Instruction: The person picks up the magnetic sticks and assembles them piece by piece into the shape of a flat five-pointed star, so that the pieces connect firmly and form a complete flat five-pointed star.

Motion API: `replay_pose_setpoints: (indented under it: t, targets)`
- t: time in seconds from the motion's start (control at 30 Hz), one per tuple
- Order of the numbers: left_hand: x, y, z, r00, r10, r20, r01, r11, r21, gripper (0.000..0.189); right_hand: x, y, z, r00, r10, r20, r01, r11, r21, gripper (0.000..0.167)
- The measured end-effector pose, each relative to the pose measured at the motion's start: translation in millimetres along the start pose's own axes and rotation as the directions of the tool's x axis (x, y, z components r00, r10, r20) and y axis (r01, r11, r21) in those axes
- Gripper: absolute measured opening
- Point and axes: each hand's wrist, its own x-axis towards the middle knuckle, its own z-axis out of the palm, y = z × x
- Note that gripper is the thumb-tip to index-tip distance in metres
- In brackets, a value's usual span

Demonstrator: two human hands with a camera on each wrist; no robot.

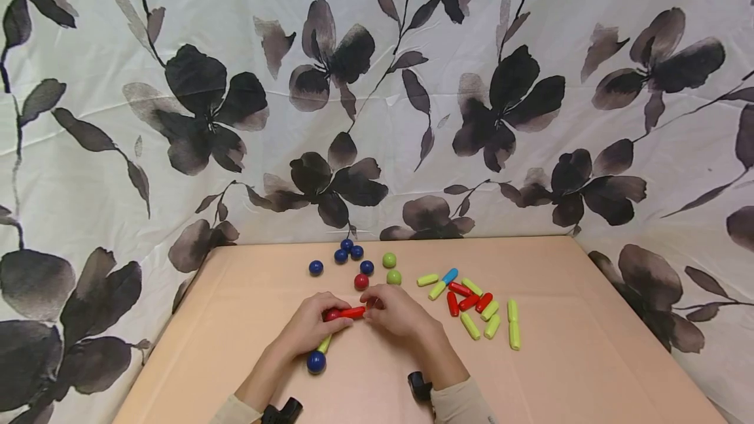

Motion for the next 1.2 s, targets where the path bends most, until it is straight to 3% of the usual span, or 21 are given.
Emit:
replay_pose_setpoints:
  t: [0.13, 0.33, 0.47, 0.57, 0.63, 0.8, 1.07, 1.2]
  targets:
    - [-1.0, -2.6, 0.5, 0.996, -0.059, -0.063, 0.061, 0.998, 0.02, 0.023, -2.5, 2.8, -3.9, 0.991, 0.047, -0.123, -0.05, 0.999, -0.021, 0.029]
    - [-1.5, -2.8, 0.0, 0.99, -0.105, -0.092, 0.107, 0.994, 0.017, 0.023, -3.1, 5.9, -8.1, 0.934, 0.14, -0.328, -0.151, 0.989, -0.007, 0.034]
    - [-1.4, -3.0, 1.1, 0.991, -0.109, -0.083, 0.11, 0.994, 0.007, 0.023, -3.2, 8.0, -10.5, 0.901, 0.184, -0.392, -0.185, 0.982, 0.036, 0.045]
    - [-1.1, -3.5, 2.3, 0.992, -0.106, -0.073, 0.107, 0.994, 0.004, 0.024, -4.1, 11.7, -11.3, 0.89, 0.192, -0.414, -0.194, 0.98, 0.038, 0.056]
    - [-0.9, -3.6, 2.7, 0.992, -0.101, -0.07, 0.101, 0.995, 0.004, 0.024, -4.7, 14.6, -11.4, 0.893, 0.181, -0.412, -0.189, 0.982, 0.022, 0.063]
    - [-0.1, -4.4, 2.9, 0.994, -0.085, -0.069, 0.087, 0.996, 0.024, 0.025, -5.6, 21.3, -10.1, 0.926, 0.143, -0.348, -0.157, 0.988, -0.012, 0.071]
    - [-0.7, -3.7, 0.6, 0.995, -0.084, -0.053, 0.085, 0.996, 0.018, 0.026, -3.6, 23.7, -7.0, 0.937, 0.181, -0.298, -0.199, 0.98, -0.029, 0.051]
    - [-1.5, -3.4, 0.6, 0.995, -0.082, -0.048, 0.082, 0.997, 0.004, 0.025, -2.9, 24.6, -5.9, 0.958, 0.172, -0.23, -0.189, 0.981, -0.053, 0.039]
